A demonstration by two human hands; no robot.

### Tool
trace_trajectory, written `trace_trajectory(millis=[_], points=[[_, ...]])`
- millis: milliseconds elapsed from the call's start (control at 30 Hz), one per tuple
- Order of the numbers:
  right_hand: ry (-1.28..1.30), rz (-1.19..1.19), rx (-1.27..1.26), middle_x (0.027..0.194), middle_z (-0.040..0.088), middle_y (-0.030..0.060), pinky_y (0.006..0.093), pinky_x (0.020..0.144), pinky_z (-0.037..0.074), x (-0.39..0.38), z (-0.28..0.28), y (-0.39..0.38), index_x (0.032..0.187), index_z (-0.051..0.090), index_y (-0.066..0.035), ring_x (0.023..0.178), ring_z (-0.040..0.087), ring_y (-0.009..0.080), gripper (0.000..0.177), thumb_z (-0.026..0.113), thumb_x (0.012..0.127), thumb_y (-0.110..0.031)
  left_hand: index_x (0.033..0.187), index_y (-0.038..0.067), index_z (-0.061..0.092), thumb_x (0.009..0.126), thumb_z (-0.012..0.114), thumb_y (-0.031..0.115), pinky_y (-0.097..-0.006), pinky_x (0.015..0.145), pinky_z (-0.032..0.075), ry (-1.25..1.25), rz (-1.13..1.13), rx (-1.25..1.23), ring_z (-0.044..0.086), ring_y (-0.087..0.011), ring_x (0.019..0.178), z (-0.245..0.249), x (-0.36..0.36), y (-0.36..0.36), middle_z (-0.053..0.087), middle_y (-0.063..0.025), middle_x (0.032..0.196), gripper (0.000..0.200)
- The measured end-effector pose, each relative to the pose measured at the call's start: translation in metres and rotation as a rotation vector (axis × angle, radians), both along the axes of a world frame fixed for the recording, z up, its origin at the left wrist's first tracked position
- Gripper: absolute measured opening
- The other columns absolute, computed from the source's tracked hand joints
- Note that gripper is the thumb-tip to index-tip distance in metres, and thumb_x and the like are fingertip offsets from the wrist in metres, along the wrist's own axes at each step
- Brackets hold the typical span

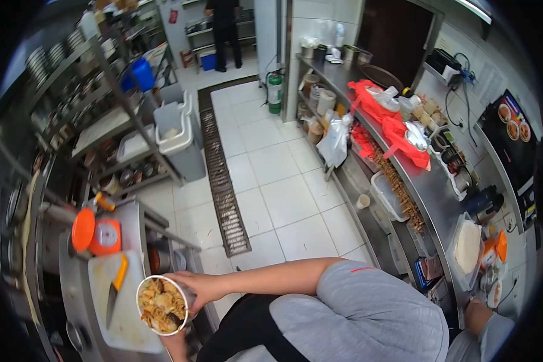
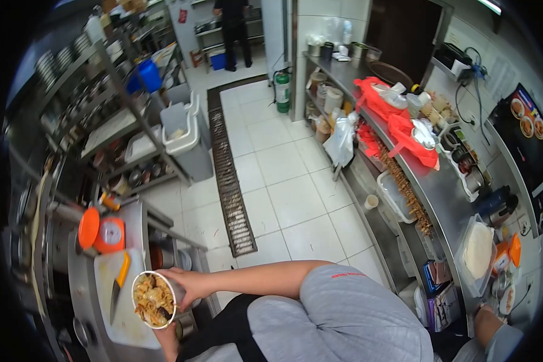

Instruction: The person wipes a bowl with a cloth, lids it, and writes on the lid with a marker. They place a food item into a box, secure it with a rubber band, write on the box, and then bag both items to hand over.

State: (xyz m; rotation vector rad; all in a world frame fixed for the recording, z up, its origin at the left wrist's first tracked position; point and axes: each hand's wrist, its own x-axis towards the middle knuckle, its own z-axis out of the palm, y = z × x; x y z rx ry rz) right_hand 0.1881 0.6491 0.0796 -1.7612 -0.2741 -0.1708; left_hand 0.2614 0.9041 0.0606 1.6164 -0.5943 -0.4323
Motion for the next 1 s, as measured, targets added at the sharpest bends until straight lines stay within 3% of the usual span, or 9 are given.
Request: trace_trajectory(millis=[33, 133, 233, 367, 500, 533, 633, 800, 1000], points=[[0.018, -0.068, -0.005, 0.146, 0.033, 0.0224, 0.0406, 0.113, 0.029, -0.009, 0.001, -0.031, 0.154, 0.013, -0.010, 0.137, 0.031, 0.0389, 0.124, 0.090, 0.057, -0.022, 0.139, -0.003, 0.038, 0.068, 0.087, 0.045, -0.0354, 0.104, 0.039, 0.045, -0.047, -0.039, 0.052, -0.0225, 0.121, 0.007, -0.001, -0.041, 0.054, -0.0119, 0.131, 0.098], [0.004, -0.281, 0.017, 0.148, 0.030, 0.0213, 0.0424, 0.115, 0.028, -0.036, 0.000, -0.119, 0.153, 0.015, -0.011, 0.140, 0.029, 0.0370, 0.120, 0.089, 0.059, -0.018, 0.145, -0.002, 0.028, 0.059, 0.093, 0.037, -0.0381, 0.103, 0.043, 0.088, -0.238, -0.007, 0.053, -0.0251, 0.122, 0.001, 0.026, -0.149, 0.050, -0.0129, 0.135, 0.114], [0.155, -0.424, 0.128, 0.150, 0.028, 0.0200, 0.0432, 0.114, 0.030, -0.072, 0.025, -0.206, 0.153, 0.014, -0.012, 0.140, 0.029, 0.0352, 0.118, 0.088, 0.062, -0.015, 0.141, -0.001, 0.033, 0.056, 0.096, 0.032, -0.0374, 0.102, 0.044, 0.161, -0.412, -0.049, 0.054, -0.0238, 0.121, 0.020, 0.025, -0.274, 0.051, -0.0120, 0.135, 0.111], [0.028, -0.671, 0.166, 0.151, 0.025, 0.0173, 0.0453, 0.112, 0.035, -0.102, 0.013, -0.316, 0.154, 0.010, -0.015, 0.140, 0.031, 0.0312, 0.118, 0.089, 0.066, -0.015, 0.138, -0.002, 0.035, 0.054, 0.096, 0.026, -0.0369, 0.100, 0.046, 0.242, -0.711, -0.046, 0.056, -0.0233, 0.119, 0.007, 0.039, -0.430, 0.055, -0.0121, 0.131, 0.108], [0.166, -0.952, 0.234, 0.149, 0.026, 0.0168, 0.0451, 0.100, 0.048, -0.139, 0.016, -0.422, 0.154, 0.010, -0.019, 0.135, 0.036, 0.0331, 0.120, 0.089, 0.065, -0.012, 0.143, -0.001, 0.020, 0.052, 0.097, 0.027, -0.0384, 0.104, 0.043, 0.255, -1.024, -0.041, 0.051, -0.0253, 0.124, 0.018, 0.029, -0.602, 0.048, -0.0136, 0.136, 0.123], [0.100, -1.009, 0.200, 0.149, 0.027, 0.0162, 0.0421, 0.089, 0.055, -0.147, 0.017, -0.441, 0.154, 0.010, -0.020, 0.132, 0.040, 0.0332, 0.121, 0.090, 0.064, -0.013, 0.144, 0.000, 0.018, 0.051, 0.097, 0.027, -0.0391, 0.106, 0.041, 0.159, -1.096, -0.066, 0.049, -0.0260, 0.127, 0.012, 0.030, -0.641, 0.045, -0.0141, 0.138, 0.124], [0.085, -1.186, 0.185, 0.149, 0.029, 0.0154, 0.0400, 0.086, 0.056, -0.172, 0.017, -0.514, 0.155, 0.009, -0.019, 0.131, 0.043, 0.0320, 0.121, 0.090, 0.064, -0.014, 0.146, 0.002, 0.012, 0.052, 0.097, 0.027, -0.0406, 0.109, 0.037, 0.014, -1.276, -0.033, 0.042, -0.0277, 0.132, 0.017, 0.014, -0.754, 0.039, -0.0158, 0.141, 0.129], [0.062, -1.400, 0.273, 0.148, 0.035, 0.0113, 0.0404, 0.095, 0.051, -0.214, 0.035, -0.608, 0.155, 0.007, -0.016, 0.129, 0.047, 0.0250, 0.119, 0.086, 0.067, -0.005, 0.146, 0.001, 0.012, 0.055, 0.096, 0.020, -0.0403, 0.110, 0.036, -0.035, -1.434, -0.035, 0.041, -0.0271, 0.133, 0.024, -0.035, -0.902, 0.037, -0.0155, 0.143, 0.125], [0.100, -1.457, 0.218, 0.142, 0.043, 0.0110, 0.0388, 0.095, 0.050, -0.272, 0.012, -0.761, 0.154, 0.011, -0.015, 0.126, 0.049, 0.0236, 0.115, 0.086, 0.068, -0.006, 0.145, 0.001, 0.016, 0.061, 0.091, 0.010, -0.0390, 0.108, 0.039, 0.006, -1.483, -0.071, 0.044, -0.0252, 0.131, 0.025, -0.105, -1.052, 0.041, -0.0146, 0.141, 0.112]])
